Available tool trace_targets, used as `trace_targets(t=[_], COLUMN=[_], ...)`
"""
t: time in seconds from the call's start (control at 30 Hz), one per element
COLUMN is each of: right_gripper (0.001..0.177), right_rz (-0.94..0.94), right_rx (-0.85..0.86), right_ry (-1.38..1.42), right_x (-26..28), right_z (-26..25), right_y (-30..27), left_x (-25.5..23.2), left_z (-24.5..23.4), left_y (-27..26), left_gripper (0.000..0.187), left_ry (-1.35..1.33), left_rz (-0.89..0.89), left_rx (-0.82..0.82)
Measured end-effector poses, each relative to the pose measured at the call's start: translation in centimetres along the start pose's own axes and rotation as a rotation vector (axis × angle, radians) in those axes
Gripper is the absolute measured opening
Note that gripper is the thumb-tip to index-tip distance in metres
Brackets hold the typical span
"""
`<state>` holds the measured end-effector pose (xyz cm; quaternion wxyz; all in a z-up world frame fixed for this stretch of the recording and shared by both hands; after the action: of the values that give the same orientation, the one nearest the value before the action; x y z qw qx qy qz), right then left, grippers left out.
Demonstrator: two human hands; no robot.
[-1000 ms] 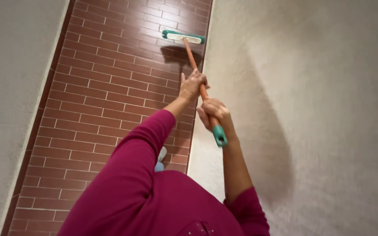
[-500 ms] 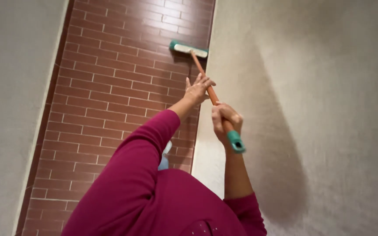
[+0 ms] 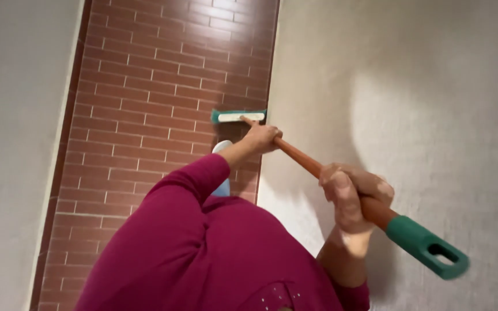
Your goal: Sweep the floor in the hallway using a broom.
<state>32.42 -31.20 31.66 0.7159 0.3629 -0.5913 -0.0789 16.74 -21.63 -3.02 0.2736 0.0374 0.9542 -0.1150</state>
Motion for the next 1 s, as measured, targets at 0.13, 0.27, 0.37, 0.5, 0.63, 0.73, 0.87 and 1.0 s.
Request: trace_targets(t=[0.13, 0.27, 0.37, 0.5, 0.63, 0.73, 0.87, 1.0], right_gripper=[0.01, 0.014, 0.018, 0.023, 0.022, 0.019, 0.025, 0.025], right_rz=[-0.002, -0.08, -0.144, -0.249, -0.431, -0.24, -0.101, -0.06], right_rx=[0.055, 0.152, 0.22, 0.26, 0.234, 0.39, 0.396, 0.281], right_ry=[-0.039, 0.058, 0.099, 0.051, -0.078, -0.265, -0.491, -0.448], right_x=[3.5, 3.5, 4.5, 2.6, -4.3, -13.1, -20.0, -20.2], right_z=[0.1, -2.0, -1.4, 1.8, 4.7, 5.4, 5.5, 5.4], right_y=[-2.7, -5.1, -4.4, -1.3, 2.2, 4.6, 6.7, 8.1], left_x=[-1.9, -4.2, -4.4, -1.5, 2.9, 5.2, 8.1, 9.2], left_z=[1.9, -0.8, -2.4, -5.7, -9.3, -11.2, -9.6, -8.6], left_y=[-5.1, -7.6, -6.8, -2.2, 3.7, 6.6, 12.0, 14.4], left_gripper=[0.023, 0.034, 0.037, 0.036, 0.03, 0.026, 0.034, 0.042], left_ry=[-0.062, -0.049, -0.058, -0.132, -0.244, -0.294, -0.304, -0.299], left_rz=[0.086, 0.116, 0.095, 0.024, -0.079, -0.175, -0.253, -0.219], left_rx=[-0.126, -0.217, -0.253, -0.416, -0.538, -0.532, -0.397, -0.295])
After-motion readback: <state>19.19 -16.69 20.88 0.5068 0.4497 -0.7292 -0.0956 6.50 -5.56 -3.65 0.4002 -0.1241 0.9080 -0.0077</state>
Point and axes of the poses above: each hand's wrist, its own y-axis towards the middle knuckle, its own z-axis out of the palm, x = y × z, the point moved 4 cm from there along y, towards the middle knuckle, and after that the axes turned 6 degrees about -x, right-handed, at the moved point
